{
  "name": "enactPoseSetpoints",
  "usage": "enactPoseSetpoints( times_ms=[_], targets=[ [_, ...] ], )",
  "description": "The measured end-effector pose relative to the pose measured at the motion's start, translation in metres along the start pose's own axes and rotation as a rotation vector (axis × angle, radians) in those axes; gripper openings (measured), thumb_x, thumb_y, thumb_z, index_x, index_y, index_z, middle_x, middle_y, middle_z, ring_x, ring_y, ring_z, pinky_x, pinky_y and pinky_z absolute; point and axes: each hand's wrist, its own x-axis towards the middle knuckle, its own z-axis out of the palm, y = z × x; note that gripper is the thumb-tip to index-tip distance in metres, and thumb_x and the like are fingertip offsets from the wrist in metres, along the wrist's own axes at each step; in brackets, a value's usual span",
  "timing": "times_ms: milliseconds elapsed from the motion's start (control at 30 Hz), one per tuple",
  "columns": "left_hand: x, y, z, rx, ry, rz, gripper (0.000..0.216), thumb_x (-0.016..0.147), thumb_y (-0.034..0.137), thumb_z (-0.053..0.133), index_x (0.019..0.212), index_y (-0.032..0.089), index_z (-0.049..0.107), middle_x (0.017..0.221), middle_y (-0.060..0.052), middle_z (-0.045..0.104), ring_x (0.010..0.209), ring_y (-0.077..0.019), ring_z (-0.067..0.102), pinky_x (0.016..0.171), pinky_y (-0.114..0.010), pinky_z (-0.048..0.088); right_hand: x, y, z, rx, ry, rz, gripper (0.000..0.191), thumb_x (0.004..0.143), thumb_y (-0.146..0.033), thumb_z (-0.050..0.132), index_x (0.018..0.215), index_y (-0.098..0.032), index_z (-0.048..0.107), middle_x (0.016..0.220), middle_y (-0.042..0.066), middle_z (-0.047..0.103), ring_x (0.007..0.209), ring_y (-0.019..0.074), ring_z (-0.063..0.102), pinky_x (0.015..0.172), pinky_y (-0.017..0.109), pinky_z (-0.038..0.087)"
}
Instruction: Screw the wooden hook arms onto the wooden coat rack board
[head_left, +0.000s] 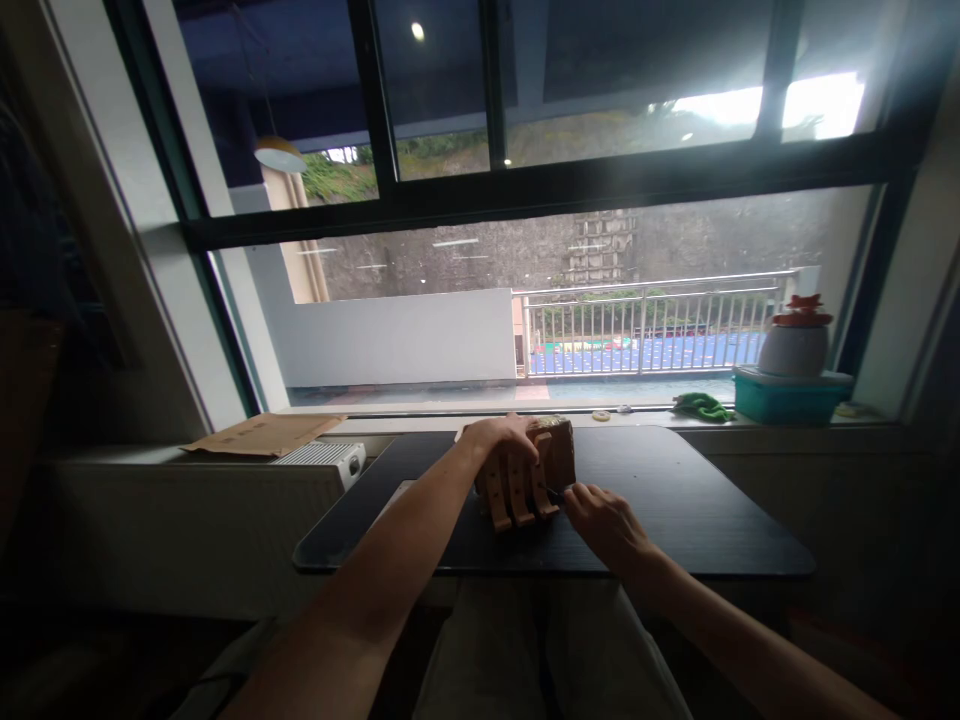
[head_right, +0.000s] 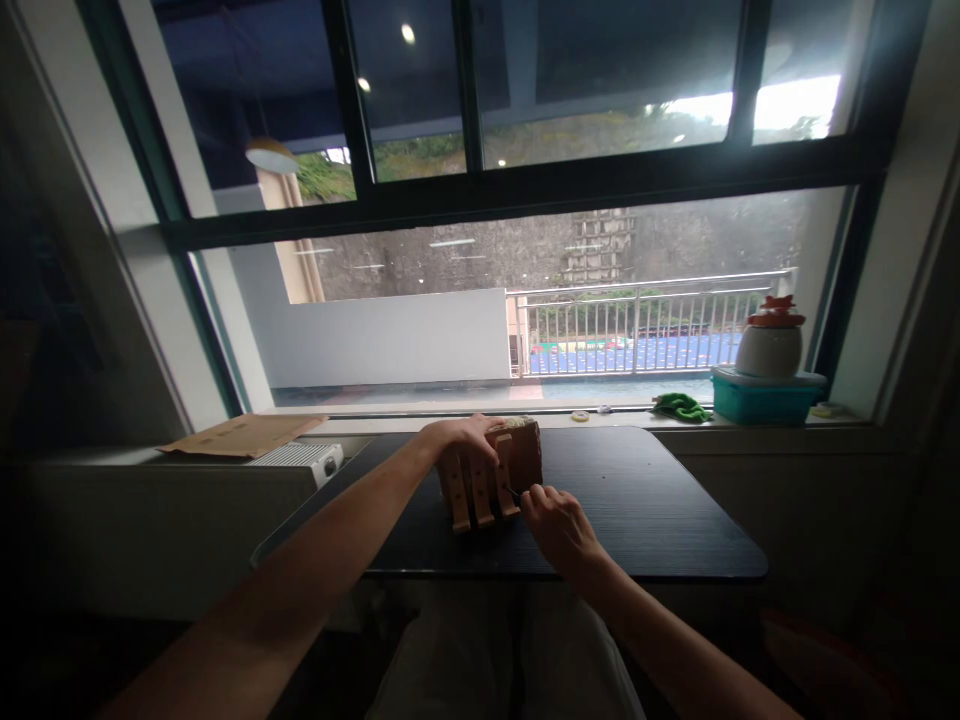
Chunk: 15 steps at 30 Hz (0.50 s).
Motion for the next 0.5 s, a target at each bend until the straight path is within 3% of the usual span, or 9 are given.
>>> enactPoseSetpoints(
  times_ms=[167, 367, 500],
  targets=[
    [0.0039, 0.009, -0.0014, 0.004, -0.033, -0.065, 0.087, 0.055, 0.054, 0.071, 0.134, 0.036, 0.039, 0.142, -0.007, 0.035, 0.108, -0.0348, 0.054, 0.08, -0.04, 0.051, 0.0052, -0.0004, -0.0019, -0.005, -0.057, 0.024, 0.025, 0.084, -0.001, 0.042, 0.081, -0.019, 0.06, 0.08, 0.005, 0.064, 0.069, 0.0176, 0.057, 0.058, 0.029, 0.032],
    [0.0045, 0.0091, 0.0026, 0.021, 0.002, -0.068, 0.078, 0.059, 0.051, 0.069, 0.131, 0.039, 0.043, 0.135, -0.004, 0.043, 0.106, -0.0324, 0.056, 0.081, -0.037, 0.051, 0.0061, -0.0017, 0.0067, 0.064, -0.111, 0.27, 0.027, 0.094, -0.03, 0.037, 0.085, -0.021, 0.06, 0.076, 0.004, 0.068, 0.066, 0.017, 0.062, 0.053, 0.026, 0.031],
    [-0.0003, 0.0125, 0.0017, 0.072, 0.011, -0.117, 0.08, 0.06, 0.054, 0.066, 0.134, 0.042, 0.039, 0.133, -0.003, 0.044, 0.109, -0.0317, 0.054, 0.082, -0.037, 0.05, 0.0092, -0.0033, 0.0032, 0.071, -0.15, 0.317, 0.034, 0.096, -0.033, 0.032, 0.081, -0.021, 0.06, 0.074, 0.004, 0.068, 0.066, 0.0168, 0.064, 0.051, 0.025, 0.031]
  ],
)
